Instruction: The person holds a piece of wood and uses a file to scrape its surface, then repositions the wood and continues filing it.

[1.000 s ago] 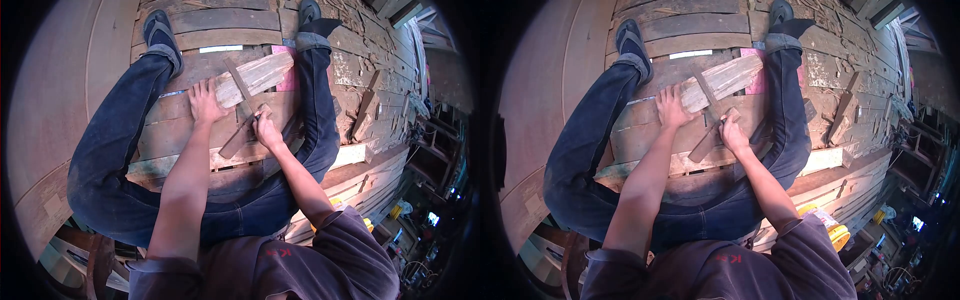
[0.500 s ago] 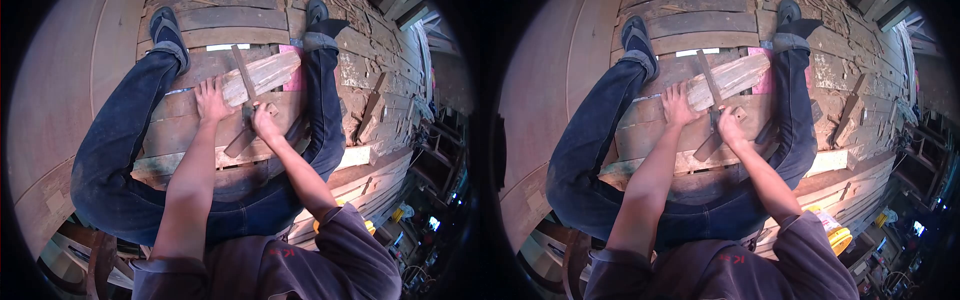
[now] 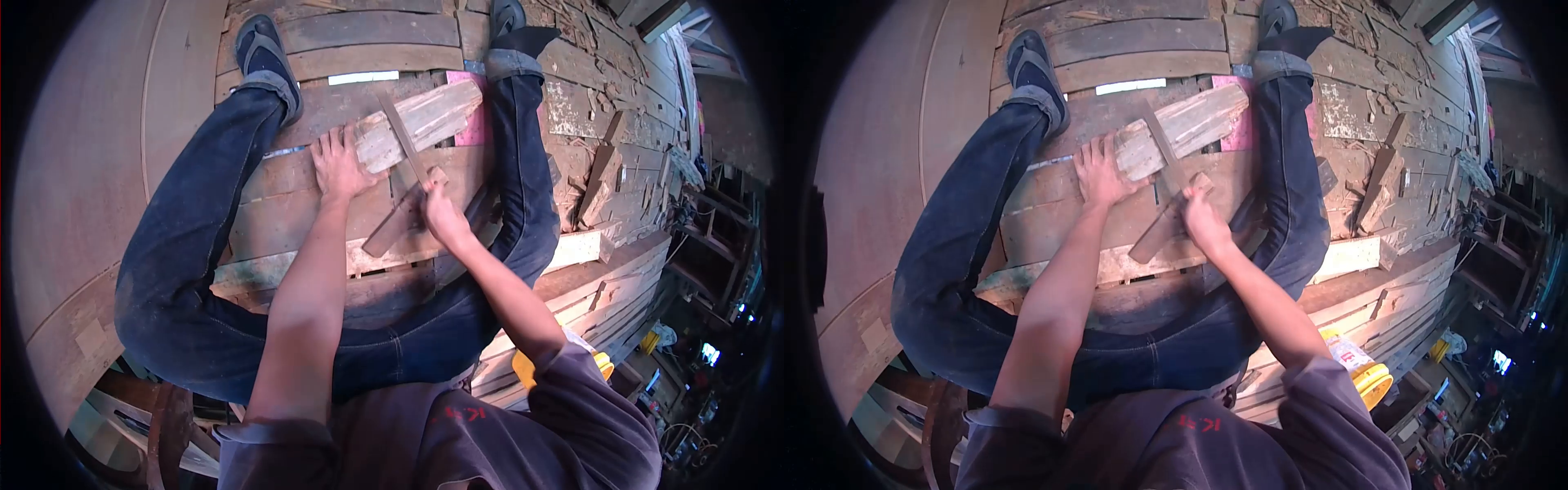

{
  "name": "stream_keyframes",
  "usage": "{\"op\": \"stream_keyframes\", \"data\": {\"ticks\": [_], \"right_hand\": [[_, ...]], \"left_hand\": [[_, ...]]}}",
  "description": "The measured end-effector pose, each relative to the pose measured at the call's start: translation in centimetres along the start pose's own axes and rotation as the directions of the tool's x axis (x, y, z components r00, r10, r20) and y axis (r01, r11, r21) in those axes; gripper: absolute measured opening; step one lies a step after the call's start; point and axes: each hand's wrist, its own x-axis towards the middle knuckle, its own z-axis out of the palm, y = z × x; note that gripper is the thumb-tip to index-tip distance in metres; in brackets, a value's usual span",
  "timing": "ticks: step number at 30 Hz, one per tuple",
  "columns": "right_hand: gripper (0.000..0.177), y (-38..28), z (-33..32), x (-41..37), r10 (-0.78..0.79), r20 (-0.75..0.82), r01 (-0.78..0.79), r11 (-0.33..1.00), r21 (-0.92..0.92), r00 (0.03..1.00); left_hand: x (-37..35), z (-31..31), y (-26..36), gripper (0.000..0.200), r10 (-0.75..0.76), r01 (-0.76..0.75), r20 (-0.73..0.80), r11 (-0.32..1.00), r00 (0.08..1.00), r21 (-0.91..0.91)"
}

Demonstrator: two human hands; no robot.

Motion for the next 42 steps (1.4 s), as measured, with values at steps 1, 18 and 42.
{"op": "stream_keyframes", "data": {"ticks": [1,18,42], "right_hand": [[0.034,0.0,-0.4,-0.8,0.107,0.060,-0.106,0.994,-0.018,0.992],[0.033,-0.4,-0.4,-2.7,0.294,0.167,-0.282,0.955,-0.090,0.941],[0.035,-1.3,0.5,-1.4,0.293,0.134,-0.301,0.952,0.050,0.947]], "left_hand": [[0.2,-0.1,-0.1,0.119,-0.003,0.003,-0.007,1.000,1.000,0.002],[0.6,0.0,0.0,0.123,-0.054,0.054,0.050,0.999,0.997,0.002],[0.9,-0.3,0.0,0.123,-0.048,0.046,0.046,0.998,0.998,0.045]]}}
